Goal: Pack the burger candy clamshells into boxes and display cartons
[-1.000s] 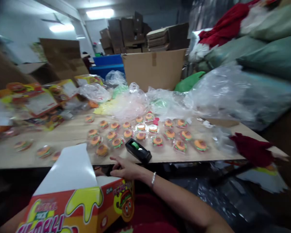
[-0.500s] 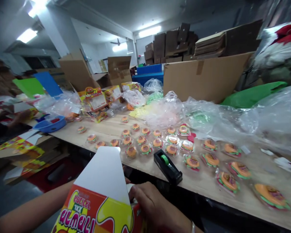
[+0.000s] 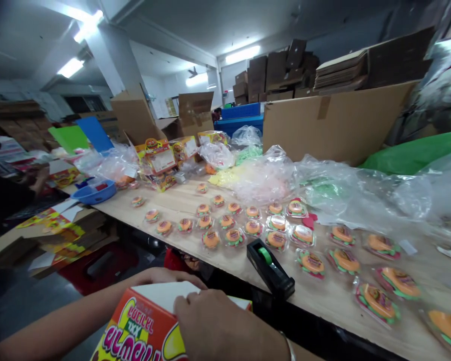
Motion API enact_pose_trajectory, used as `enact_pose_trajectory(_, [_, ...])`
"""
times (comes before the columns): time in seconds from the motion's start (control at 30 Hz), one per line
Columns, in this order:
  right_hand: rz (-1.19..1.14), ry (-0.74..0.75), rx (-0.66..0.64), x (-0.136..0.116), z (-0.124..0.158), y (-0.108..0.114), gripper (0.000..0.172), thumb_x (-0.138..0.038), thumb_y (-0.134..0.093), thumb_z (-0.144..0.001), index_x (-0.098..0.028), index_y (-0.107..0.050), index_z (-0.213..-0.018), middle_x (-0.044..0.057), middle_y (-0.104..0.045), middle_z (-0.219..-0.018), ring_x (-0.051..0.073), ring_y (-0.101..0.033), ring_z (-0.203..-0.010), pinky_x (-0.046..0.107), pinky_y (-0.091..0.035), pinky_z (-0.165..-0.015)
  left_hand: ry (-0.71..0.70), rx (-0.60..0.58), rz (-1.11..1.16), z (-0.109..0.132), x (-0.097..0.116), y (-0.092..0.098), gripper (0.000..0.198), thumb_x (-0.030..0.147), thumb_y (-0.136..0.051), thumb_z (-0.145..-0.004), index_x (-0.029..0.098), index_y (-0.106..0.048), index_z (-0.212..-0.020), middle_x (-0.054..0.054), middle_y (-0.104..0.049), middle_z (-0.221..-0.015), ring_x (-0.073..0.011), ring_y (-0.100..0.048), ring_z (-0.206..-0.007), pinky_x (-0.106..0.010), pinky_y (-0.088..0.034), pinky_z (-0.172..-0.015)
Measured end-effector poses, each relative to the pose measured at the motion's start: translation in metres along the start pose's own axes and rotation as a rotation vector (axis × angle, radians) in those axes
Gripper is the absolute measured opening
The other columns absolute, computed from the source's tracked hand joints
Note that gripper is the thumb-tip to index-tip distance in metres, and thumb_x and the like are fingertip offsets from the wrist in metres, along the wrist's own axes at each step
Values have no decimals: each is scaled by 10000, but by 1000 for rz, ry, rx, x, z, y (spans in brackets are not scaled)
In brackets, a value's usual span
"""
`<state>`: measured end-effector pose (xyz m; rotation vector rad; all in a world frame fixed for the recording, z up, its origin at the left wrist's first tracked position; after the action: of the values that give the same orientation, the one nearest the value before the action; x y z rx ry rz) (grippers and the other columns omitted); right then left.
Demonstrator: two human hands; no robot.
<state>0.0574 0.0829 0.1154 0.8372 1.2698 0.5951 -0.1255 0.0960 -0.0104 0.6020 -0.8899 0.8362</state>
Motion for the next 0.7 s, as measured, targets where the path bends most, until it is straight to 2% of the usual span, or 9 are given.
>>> enact_pose_trajectory(0.1, [64,-49,-42,1,2,0,522,-508,-700,-774,-102,-685,-1102,163,-743,-953,270,-694,-715,279,-401,-497,55,-178,-1,-10,-8,2,620,383,-803,-672,182,-658,-1240,-8,-680,-1230,-327,-562,-1223,-352,-485,-970])
enact_pose_trajectory(0.2, [107,-78,-84,-5,2,3,521,-496,-685,-794,-93,-687,-1123,174,-744,-965,284,-699,-719,274,-334,-463,71,-235,-14,-13,-15,6,694,361,-801,-638,221,-621,-1294,-12,-597,-1370,-302,-486,-1310,-337,-428,-1033])
enact_pose_trajectory(0.3, [108,-106,-147,-7,3,5,495,-469,-672,-813,-111,-683,-1154,173,-742,-988,297,-702,-738,275,-334,-460,149,-239,14,-9,-23,5,725,367,-780,-657,220,-581,-1339,-22,-593,-1368,-305,-515,-1277,-357,-442,-1012])
enact_pose_trajectory(0.43, [-66,-68,-205,1,7,5,371,-405,-668,-831,-158,-708,-1104,116,-742,-988,219,-675,-745,240,-376,-512,293,-239,58,-1,-30,1,724,420,-752,-706,286,-535,-1384,-30,-638,-1294,-280,-626,-1131,-381,-506,-913])
enact_pose_trajectory(0.57, [-366,66,-246,8,9,1,333,-317,-627,-837,-233,-681,-1155,26,-724,-1005,141,-622,-783,192,-410,-623,194,-273,-141,-4,-19,-4,801,413,-773,-651,267,-515,-1395,-34,-617,-1311,-296,-596,-1162,-373,-504,-904])
enact_pose_trajectory(0.7, [-414,-15,-141,13,8,-1,278,-343,-555,-850,-206,-713,-1033,35,-711,-957,144,-594,-756,208,-392,-608,135,-250,-491,-13,4,-10,925,399,-831,-539,233,-508,-1390,-55,-638,-1269,-338,-599,-1130,-400,-515,-878])
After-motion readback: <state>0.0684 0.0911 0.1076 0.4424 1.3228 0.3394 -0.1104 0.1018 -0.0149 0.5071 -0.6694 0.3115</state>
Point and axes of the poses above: each hand's wrist, its own z-axis away from the middle knuckle, its own y-axis out of the back of the hand, x = y × z, the point moved 5 cm from there along -z, towards the middle knuckle
